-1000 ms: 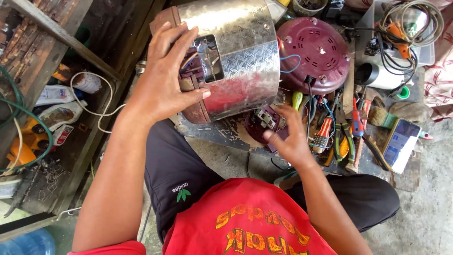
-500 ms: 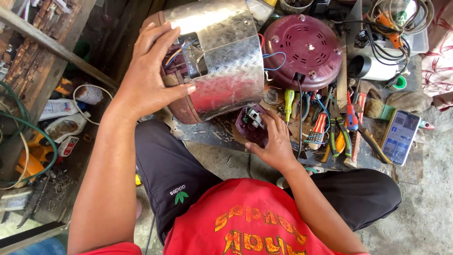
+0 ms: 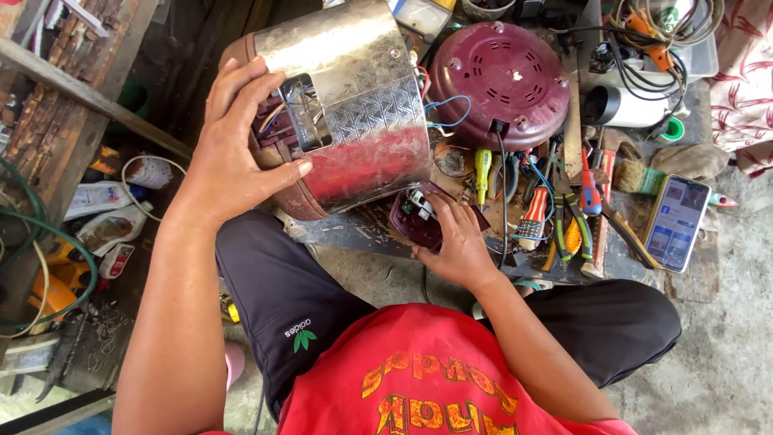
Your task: Fastening a metal base to a cylindrical appliance component using a screwdriver and screws.
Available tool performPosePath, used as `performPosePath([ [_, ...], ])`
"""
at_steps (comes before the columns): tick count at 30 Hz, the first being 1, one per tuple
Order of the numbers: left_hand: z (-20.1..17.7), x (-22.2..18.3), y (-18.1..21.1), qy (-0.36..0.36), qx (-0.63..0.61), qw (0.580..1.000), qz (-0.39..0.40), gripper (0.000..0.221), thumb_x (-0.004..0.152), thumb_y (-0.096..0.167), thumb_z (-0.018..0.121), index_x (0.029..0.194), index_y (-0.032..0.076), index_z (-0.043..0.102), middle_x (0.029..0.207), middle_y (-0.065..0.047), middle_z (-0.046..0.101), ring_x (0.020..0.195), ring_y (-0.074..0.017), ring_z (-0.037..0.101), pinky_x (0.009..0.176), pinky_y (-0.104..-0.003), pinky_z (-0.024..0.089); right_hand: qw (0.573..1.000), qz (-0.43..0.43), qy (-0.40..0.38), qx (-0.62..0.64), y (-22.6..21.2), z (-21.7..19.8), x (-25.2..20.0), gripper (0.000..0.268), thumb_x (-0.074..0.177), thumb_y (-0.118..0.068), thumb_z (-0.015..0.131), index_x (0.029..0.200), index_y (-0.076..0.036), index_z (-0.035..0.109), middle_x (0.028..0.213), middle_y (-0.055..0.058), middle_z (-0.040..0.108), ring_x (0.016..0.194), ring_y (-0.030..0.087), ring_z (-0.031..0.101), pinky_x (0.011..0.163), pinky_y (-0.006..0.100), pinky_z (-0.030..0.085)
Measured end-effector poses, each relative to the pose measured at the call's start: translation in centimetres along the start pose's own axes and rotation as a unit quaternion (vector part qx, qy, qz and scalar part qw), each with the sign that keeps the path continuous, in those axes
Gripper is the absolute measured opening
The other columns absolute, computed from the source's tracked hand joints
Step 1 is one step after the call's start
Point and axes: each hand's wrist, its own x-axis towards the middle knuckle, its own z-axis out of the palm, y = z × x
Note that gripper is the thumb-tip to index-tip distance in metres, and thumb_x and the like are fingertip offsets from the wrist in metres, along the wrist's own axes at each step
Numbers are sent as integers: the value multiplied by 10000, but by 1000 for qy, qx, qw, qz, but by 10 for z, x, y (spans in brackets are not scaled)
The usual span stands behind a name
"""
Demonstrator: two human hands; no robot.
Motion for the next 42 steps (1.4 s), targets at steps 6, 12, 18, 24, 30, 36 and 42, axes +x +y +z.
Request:
performPosePath([
  [6, 5, 2, -4, 27, 8, 1000, 14, 856, 713, 149, 869, 1485, 50, 512, 1581, -156, 385, 1538, -435, 206, 1251, -573, 246, 987, -48, 38, 150, -5, -25, -5, 721, 719, -189, 769, 1386, -28, 548, 1364, 159, 623, 1229, 352, 601, 1076, 436, 441],
  [12, 7, 6, -10, 43, 23, 999, 19, 811, 752, 141, 861, 1477, 40, 512, 1575, -149, 382, 1527, -433, 236, 1244, -555, 271, 896, 54, 4, 441, 7, -26, -11, 478, 885, -130, 660, 1342, -9, 587, 1172, 124, 709, 965, 184, 653, 864, 299, 525],
  [18, 4, 6, -16, 48, 10, 999, 15, 788, 774, 126, 840, 1482, 38, 505, 1581, -142, 368, 1533, -410, 238, 1233, -534, 286, 698, 81, 38, 710, 23, 7, 0, 459, 923, -74, 686, 1356, -11, 547, 1260, 175, 647, 1095, 269, 648, 989, 396, 538],
  [24, 2, 0, -28, 58, -8, 998, 0, 794, 786, 122, 825, 1500, 58, 485, 1614, -148, 292, 1547, -415, 206, 1244, -549, 277, 648, 85, -1, 757, -15, 2, 32, 932, 741, 121, 567, 1608, -117, 321, 1361, 207, 607, 1138, 268, 600, 978, 331, 445],
  [30, -2, -14, -45, 49, -47, 996, -53, 877, 828, 176, 825, 1584, 132, 384, 1675, -193, 119, 1576, -473, 139, 1256, -605, 250, 663, 89, -10, 744, -9, 18, 55, 916, 711, 190, 501, 1553, -147, 372, 1401, 154, 599, 1164, 264, 605, 965, 328, 463],
  [36, -7, -17, -50, 39, -51, 994, -84, 929, 852, 130, 832, 1625, 173, 317, 1696, -183, 38, 1604, -430, 193, 1265, -541, 304, 702, 103, -10, 705, -5, 20, 63, 842, 726, 187, 529, 1500, -128, 427, 1357, 152, 626, 1128, 253, 616, 929, 317, 478],
  [42, -7, -12, -49, 33, -40, 992, -119, 913, 906, 210, 837, 1641, 227, 295, 1706, -188, -20, 1624, -422, 171, 1240, -543, 328, 742, 124, -4, 659, 2, 20, 68, 862, 732, 168, 555, 1531, -115, 397, 1420, 152, 579, 1181, 265, 591, 970, 330, 474],
])
